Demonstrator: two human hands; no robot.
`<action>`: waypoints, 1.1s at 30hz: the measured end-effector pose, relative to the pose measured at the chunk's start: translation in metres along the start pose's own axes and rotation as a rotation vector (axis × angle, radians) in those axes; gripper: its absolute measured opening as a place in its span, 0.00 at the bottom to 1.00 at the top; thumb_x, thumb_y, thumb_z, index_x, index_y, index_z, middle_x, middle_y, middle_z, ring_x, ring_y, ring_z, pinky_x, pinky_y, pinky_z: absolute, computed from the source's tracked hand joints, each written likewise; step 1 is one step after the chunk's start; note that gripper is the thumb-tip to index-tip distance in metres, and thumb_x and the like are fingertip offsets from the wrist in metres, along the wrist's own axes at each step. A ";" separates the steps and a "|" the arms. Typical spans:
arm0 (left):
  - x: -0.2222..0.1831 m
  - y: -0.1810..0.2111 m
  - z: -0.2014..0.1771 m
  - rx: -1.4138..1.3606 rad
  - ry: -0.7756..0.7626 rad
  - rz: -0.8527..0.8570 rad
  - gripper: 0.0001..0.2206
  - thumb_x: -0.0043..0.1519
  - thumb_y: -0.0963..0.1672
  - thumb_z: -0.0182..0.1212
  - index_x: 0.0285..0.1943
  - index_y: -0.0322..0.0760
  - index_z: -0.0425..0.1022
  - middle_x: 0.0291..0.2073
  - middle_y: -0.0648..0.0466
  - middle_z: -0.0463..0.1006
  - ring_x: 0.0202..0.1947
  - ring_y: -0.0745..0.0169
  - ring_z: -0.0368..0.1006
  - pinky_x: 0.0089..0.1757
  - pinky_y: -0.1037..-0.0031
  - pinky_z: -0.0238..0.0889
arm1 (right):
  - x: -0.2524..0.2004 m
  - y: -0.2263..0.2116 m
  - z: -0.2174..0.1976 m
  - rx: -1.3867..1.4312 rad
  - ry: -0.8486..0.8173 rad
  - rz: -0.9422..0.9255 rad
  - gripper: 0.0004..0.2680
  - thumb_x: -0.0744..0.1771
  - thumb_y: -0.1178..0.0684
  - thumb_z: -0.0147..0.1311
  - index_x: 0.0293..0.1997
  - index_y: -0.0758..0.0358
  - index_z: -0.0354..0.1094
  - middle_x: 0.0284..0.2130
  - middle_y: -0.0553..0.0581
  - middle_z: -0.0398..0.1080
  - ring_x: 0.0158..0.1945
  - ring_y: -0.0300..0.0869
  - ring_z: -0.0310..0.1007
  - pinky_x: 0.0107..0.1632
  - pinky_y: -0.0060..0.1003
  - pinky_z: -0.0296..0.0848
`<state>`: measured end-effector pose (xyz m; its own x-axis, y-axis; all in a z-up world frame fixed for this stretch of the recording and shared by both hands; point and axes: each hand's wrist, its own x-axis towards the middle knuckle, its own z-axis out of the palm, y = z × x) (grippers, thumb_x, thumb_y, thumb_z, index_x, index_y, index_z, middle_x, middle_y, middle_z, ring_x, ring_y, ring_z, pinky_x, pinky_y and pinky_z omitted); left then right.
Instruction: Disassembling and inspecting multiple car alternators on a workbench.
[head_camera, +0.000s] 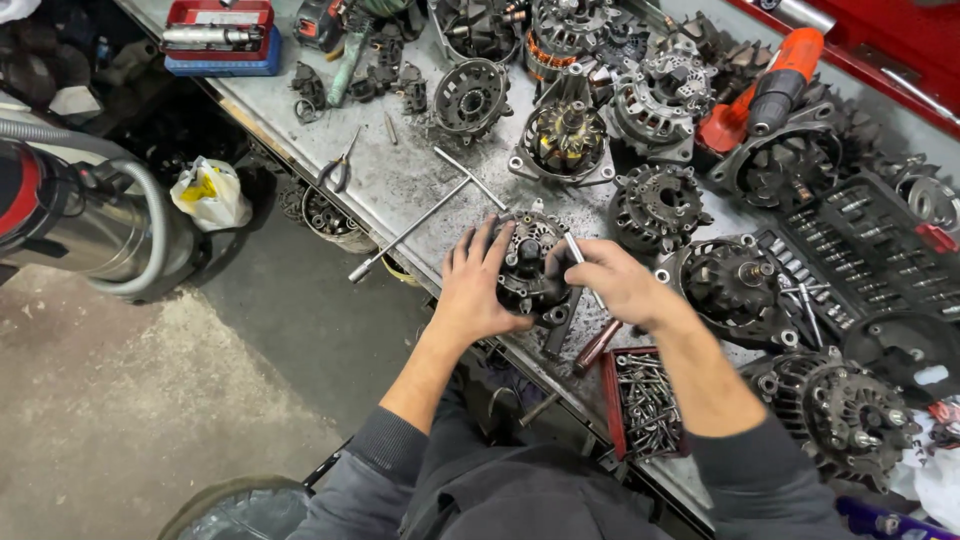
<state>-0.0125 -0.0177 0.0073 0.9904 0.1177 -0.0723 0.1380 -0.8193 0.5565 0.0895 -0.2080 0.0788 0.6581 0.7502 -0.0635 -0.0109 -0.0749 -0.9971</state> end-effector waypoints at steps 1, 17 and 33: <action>-0.002 0.006 -0.003 -0.003 0.006 -0.041 0.62 0.35 0.58 0.78 0.82 0.53 0.44 0.77 0.46 0.45 0.74 0.30 0.46 0.64 0.36 0.47 | -0.004 -0.041 0.010 -0.348 -0.059 0.196 0.13 0.62 0.55 0.46 0.46 0.72 0.68 0.29 0.69 0.71 0.36 0.57 0.72 0.44 0.50 0.70; 0.010 -0.026 -0.012 -0.167 -0.041 0.054 0.55 0.34 0.48 0.78 0.78 0.54 0.56 0.78 0.38 0.42 0.72 0.15 0.45 0.65 0.30 0.44 | 0.012 0.007 0.021 -1.266 0.081 -1.209 0.12 0.68 0.41 0.48 0.25 0.47 0.60 0.41 0.50 0.73 0.51 0.47 0.72 0.57 0.56 0.56; -0.012 -0.028 0.015 -0.428 0.220 0.108 0.09 0.51 0.48 0.71 0.40 0.58 0.83 0.32 0.63 0.85 0.39 0.56 0.82 0.41 0.66 0.75 | -0.003 0.052 0.041 -0.849 0.097 -0.561 0.25 0.68 0.39 0.53 0.74 0.58 0.56 0.67 0.72 0.59 0.65 0.74 0.60 0.64 0.67 0.60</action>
<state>-0.0287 -0.0044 -0.0200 0.9676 0.1987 0.1556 -0.0261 -0.5343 0.8449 0.0560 -0.1874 0.0252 0.4624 0.7671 0.4447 0.8300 -0.1981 -0.5213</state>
